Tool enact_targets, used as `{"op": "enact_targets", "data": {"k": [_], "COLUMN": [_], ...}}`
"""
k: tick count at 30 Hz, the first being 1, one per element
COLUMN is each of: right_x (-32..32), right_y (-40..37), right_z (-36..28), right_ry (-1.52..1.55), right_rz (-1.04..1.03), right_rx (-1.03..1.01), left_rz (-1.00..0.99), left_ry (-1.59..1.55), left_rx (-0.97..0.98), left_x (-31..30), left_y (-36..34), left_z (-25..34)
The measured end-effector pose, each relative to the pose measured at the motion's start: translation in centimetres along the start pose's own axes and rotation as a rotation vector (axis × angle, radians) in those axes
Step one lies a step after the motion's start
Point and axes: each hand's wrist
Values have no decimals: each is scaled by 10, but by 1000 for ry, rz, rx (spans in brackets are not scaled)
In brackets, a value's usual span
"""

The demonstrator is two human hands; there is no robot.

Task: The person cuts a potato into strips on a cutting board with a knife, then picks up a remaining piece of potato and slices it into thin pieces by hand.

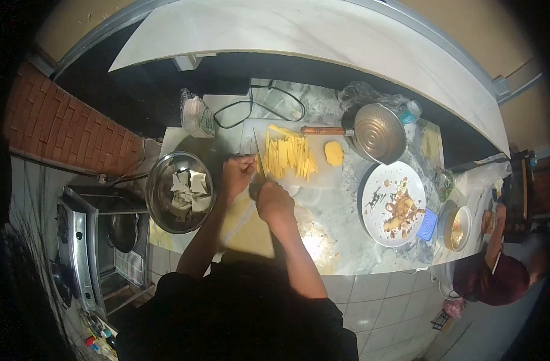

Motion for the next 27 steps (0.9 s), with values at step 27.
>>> {"op": "enact_targets", "data": {"k": [27], "right_x": [10], "right_y": [8], "right_z": [-21], "right_ry": [-104], "right_rz": [-69], "right_rx": [67], "left_rz": [-37], "left_ry": [36], "left_rx": [31], "left_x": [0], "left_y": [3], "left_z": [-2]}}
Point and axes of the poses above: each hand's wrist, its own y-axis towards the middle knuckle, its own x-axis out of the palm, z = x × y, and after that the axes turned 15 degrees about -x, right-handed
